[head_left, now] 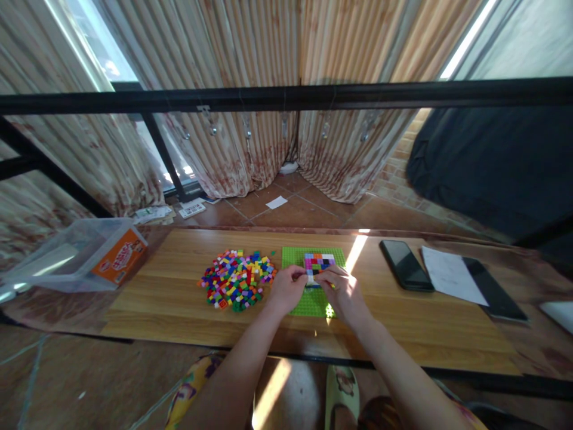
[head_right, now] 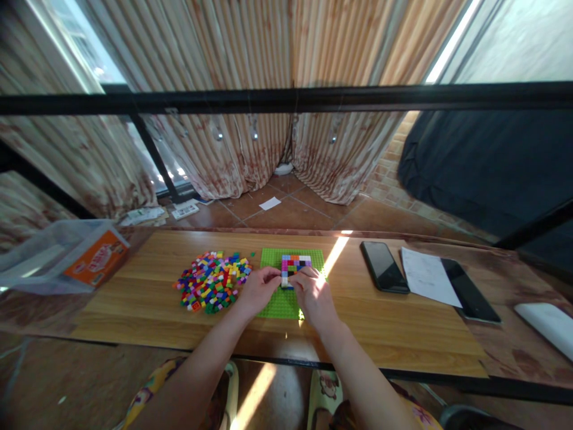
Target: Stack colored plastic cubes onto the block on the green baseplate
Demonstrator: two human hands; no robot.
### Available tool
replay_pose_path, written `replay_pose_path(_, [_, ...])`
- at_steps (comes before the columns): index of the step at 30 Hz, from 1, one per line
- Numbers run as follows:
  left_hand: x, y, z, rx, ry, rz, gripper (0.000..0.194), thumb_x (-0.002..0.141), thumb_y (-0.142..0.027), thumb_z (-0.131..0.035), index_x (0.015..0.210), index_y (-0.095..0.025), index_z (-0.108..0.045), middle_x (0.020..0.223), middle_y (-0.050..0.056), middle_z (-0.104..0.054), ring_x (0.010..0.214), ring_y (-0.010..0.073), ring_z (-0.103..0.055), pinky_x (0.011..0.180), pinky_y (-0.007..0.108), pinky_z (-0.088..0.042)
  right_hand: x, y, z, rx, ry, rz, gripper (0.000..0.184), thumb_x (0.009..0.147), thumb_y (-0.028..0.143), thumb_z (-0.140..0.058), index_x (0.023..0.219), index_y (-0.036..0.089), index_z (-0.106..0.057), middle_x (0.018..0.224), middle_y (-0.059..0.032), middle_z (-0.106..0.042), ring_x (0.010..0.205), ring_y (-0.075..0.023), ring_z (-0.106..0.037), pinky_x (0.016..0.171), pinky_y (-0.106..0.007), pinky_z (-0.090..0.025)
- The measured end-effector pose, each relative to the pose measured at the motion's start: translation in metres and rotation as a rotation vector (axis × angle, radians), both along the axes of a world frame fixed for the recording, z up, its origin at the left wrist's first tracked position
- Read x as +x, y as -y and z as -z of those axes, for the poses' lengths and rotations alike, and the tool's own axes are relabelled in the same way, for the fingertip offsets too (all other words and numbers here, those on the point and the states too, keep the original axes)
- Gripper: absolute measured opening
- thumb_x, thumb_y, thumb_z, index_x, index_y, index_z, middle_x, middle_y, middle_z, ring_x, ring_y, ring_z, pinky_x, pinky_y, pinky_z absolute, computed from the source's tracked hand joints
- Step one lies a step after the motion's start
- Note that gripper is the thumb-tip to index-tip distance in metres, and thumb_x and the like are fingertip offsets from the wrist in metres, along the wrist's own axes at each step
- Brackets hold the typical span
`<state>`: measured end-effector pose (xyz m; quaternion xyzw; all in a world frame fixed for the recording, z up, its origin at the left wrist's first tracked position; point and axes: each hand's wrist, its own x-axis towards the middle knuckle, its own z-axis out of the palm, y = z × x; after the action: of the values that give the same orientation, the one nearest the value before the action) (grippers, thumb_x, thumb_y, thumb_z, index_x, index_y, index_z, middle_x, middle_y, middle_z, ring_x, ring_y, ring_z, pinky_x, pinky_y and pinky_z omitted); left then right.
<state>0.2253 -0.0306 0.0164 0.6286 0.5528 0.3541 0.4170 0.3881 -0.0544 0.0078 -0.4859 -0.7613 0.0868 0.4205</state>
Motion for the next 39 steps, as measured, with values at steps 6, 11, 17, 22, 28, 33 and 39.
replay_pose_path(6, [-0.004, 0.000, 0.005, 0.026, 0.001, 0.030, 0.019, 0.079, -0.021, -0.056, 0.089, -0.013, -0.071, 0.078, 0.005, -0.071, 0.075, 0.0157, -0.064, 0.070, 0.026, -0.049, 0.002, 0.001, 0.001, 0.040, -0.011, 0.004, 0.021, 0.091, 0.024, -0.051, 0.085, 0.021, -0.071, 0.083, -0.0062, -0.065, 0.077, -0.0174, -0.062, 0.072, -0.032, -0.053])
replay_pose_path(11, [-0.016, -0.004, 0.006, 0.027, -0.024, -0.015, 0.022, 0.079, -0.021, -0.056, 0.094, -0.013, -0.070, 0.079, 0.005, -0.072, 0.074, 0.0149, -0.065, 0.070, 0.025, -0.050, 0.013, 0.003, -0.008, -0.103, -0.170, 0.211, 0.026, 0.090, 0.035, -0.051, 0.091, 0.022, -0.073, 0.088, -0.0053, -0.071, 0.074, -0.0173, -0.065, 0.067, -0.030, -0.051])
replay_pose_path(17, [-0.055, -0.013, -0.016, 0.105, -0.232, -0.137, 0.022, 0.084, -0.019, -0.052, 0.094, -0.014, -0.070, 0.087, 0.007, -0.073, 0.079, 0.0159, -0.066, 0.075, 0.026, -0.050, 0.026, 0.003, -0.024, -0.170, -0.227, 0.392, 0.035, 0.086, 0.043, -0.052, 0.090, 0.018, -0.075, 0.080, -0.0067, -0.073, 0.067, -0.0187, -0.064, 0.062, -0.029, -0.048])
replay_pose_path(22, [-0.103, -0.017, -0.031, 0.149, -0.629, -0.310, 0.026, 0.083, -0.014, -0.049, 0.095, -0.017, -0.072, 0.098, 0.008, -0.074, 0.094, 0.0206, -0.066, 0.085, 0.030, -0.048, 0.021, 0.005, -0.022, -0.130, -0.106, 0.308, 0.031, 0.087, 0.041, -0.050, 0.091, 0.021, -0.073, 0.083, -0.0050, -0.073, 0.068, -0.0171, -0.065, 0.063, -0.027, -0.048])
replay_pose_path(28, [-0.123, -0.013, -0.026, 0.100, -0.785, -0.269, 0.028, 0.080, -0.014, -0.052, 0.094, -0.022, -0.074, 0.100, 0.005, -0.074, 0.096, 0.0205, -0.066, 0.087, 0.030, -0.048, 0.018, 0.002, -0.017, -0.028, -0.046, 0.280, 0.027, 0.089, 0.039, -0.050, 0.091, 0.023, -0.072, 0.084, -0.0042, -0.071, 0.065, -0.0164, -0.065, 0.058, -0.026, -0.049])
replay_pose_path(33, [-0.111, -0.014, -0.018, 0.184, -0.815, -0.175, 0.026, 0.078, -0.018, -0.057, 0.098, -0.019, -0.073, 0.104, 0.008, -0.071, 0.101, 0.0207, -0.063, 0.093, 0.030, -0.046, 0.016, 0.000, -0.011, 0.010, -0.053, 0.226, 0.022, 0.089, 0.035, -0.051, 0.091, 0.024, -0.070, 0.086, -0.0037, -0.071, 0.068, -0.0163, -0.067, 0.061, -0.028, -0.052])
replay_pose_path(39, [-0.104, -0.014, -0.018, 0.187, -0.871, -0.169, 0.023, 0.076, -0.016, -0.056, 0.092, -0.018, -0.073, 0.095, 0.010, -0.071, 0.096, 0.0225, -0.063, 0.087, 0.030, -0.047, 0.015, 0.001, -0.006, 0.018, -0.024, 0.184, 0.020, 0.090, 0.033, -0.051, 0.091, 0.023, -0.068, 0.088, -0.0036, -0.070, 0.071, -0.0155, -0.067, 0.064, -0.028, -0.054])
